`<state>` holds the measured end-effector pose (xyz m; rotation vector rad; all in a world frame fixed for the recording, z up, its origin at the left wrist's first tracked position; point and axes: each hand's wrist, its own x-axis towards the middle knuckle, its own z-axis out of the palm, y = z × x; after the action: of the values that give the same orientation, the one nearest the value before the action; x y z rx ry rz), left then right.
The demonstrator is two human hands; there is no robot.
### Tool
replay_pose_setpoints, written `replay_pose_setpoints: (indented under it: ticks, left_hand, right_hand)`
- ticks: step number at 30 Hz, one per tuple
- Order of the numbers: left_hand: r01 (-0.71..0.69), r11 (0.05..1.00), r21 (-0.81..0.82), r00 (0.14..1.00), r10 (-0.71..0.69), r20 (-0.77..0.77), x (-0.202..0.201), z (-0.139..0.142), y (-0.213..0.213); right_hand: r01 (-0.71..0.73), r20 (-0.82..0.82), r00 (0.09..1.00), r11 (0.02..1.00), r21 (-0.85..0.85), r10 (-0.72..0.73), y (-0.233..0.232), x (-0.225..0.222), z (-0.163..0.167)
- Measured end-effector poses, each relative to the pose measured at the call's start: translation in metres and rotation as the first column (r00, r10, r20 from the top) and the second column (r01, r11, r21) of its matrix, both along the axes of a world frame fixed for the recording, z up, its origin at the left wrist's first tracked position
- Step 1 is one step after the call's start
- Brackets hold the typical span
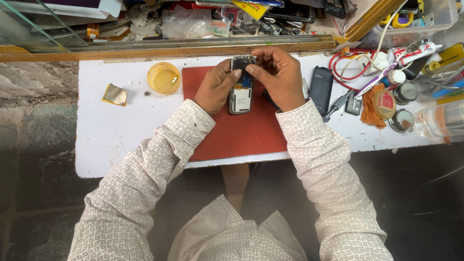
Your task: The person disassembles a mobile phone at a repair bench, prying off the back cover and battery by hand, then removing internal components and small parts one at a time, placing parts on the red mat and reaching for items on the cluttered workbench.
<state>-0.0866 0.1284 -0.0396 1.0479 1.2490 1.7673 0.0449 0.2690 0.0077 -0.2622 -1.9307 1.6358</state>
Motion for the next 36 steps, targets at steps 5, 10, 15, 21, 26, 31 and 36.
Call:
replay_pose_setpoints:
  ticks: [5,10,15,21,26,31,36]
  left_hand:
    - [-0.006,1.0,-0.015,0.999,0.006,-0.033,0.004,0.006,-0.002]
    - [-0.012,1.0,-0.008,0.999,0.012,-0.051,0.007,0.011,-0.003]
    - [-0.017,1.0,-0.011,0.998,0.017,-0.052,0.008,0.011,-0.004]
    - [-0.002,1.0,0.01,1.0,0.002,-0.021,0.006,0.013,-0.004]
    - [-0.031,0.998,-0.053,0.998,0.028,-0.054,0.007,0.017,-0.006]
    - [-0.002,1.0,-0.015,1.0,0.002,-0.014,0.006,0.017,-0.006]
    - [-0.001,1.0,-0.017,1.0,0.002,0.014,0.004,0.012,-0.004]
  right_hand:
    - [-0.049,0.002,0.999,0.997,-0.061,0.049,0.005,0.002,-0.005]
    - [-0.033,0.001,0.999,0.999,-0.037,0.033,0.003,0.002,-0.007]
    - [-0.054,-0.019,0.998,0.998,-0.038,0.053,0.002,0.002,-0.005]
    - [-0.064,0.01,0.998,0.996,-0.058,0.065,0.002,0.004,0.0]
    - [-0.092,-0.054,0.994,0.995,-0.026,0.09,0.0,0.004,0.0]
    - [-0.093,-0.055,0.994,0.996,-0.006,0.093,0.001,0.004,-0.002]
    - [-0.124,-0.06,0.991,0.991,-0.048,0.121,0.001,0.004,0.0]
